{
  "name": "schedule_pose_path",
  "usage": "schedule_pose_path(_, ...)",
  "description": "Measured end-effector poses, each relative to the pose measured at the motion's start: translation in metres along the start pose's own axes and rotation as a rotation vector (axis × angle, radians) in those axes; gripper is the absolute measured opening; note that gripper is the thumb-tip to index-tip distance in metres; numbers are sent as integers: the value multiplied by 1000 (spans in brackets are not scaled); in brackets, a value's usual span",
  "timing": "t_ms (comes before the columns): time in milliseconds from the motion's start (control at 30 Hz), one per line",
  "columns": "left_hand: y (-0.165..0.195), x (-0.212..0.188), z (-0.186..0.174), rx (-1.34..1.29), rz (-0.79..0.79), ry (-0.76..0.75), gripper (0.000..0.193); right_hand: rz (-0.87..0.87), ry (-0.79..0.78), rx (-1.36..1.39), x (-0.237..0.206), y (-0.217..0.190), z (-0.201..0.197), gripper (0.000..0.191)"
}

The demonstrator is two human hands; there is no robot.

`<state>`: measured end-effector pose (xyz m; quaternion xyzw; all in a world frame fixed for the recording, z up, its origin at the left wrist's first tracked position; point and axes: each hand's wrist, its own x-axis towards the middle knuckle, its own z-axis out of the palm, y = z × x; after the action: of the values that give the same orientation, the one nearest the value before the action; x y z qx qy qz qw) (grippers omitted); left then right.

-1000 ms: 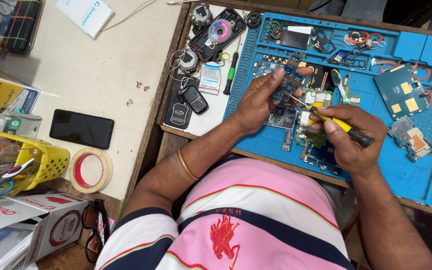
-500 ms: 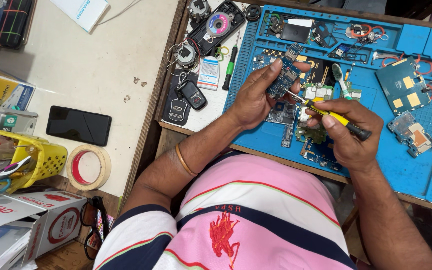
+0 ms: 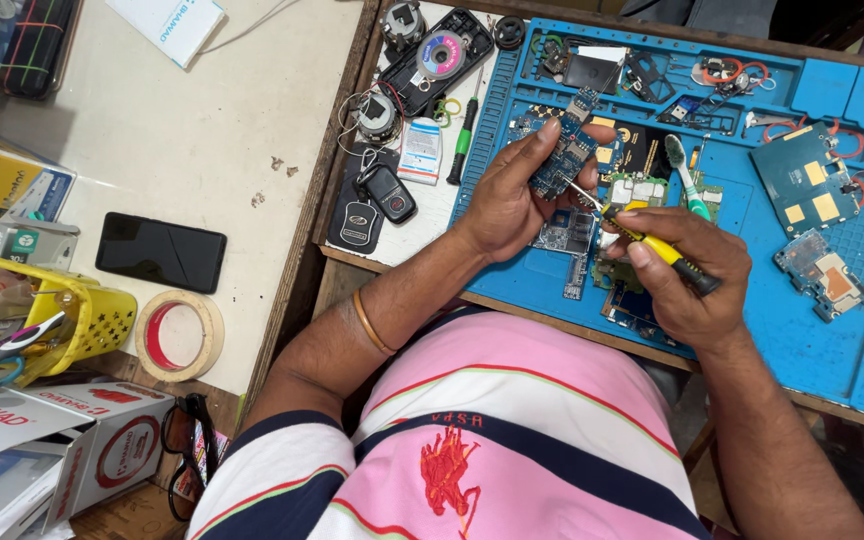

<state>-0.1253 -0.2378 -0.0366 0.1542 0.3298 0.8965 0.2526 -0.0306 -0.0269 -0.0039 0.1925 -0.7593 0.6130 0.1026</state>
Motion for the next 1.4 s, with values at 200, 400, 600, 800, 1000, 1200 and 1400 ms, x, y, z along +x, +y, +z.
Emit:
schedule_pose_path(200,-1,1,-1,-16,-33,60,50,-178,-35,-340,5,-10,4,25)
schedule_pose_path(400,-1,2,0,17,-21,33,48,-151,-39,-240,8,-8,4,26)
schedule_pose_path(600,-2,2,-3,50,-44,40,49,-61,-51,-126,4,-1,2,27)
schedule_pose_path(800,-2,3,-4,55,-51,33,49,-67,-54,-90,4,3,0,26)
schedule_pose_path(1000,-5,2,-4,120,-22,33,50,-45,-44,-48,3,6,-1,24)
schedule_pose_path(1200,-6,1,-3,138,-5,51,49,-36,-55,-61,4,7,-2,25)
schedule_pose_path(1400,-8,0,-2,263,19,67,50,32,-39,245,-1,5,-7,26)
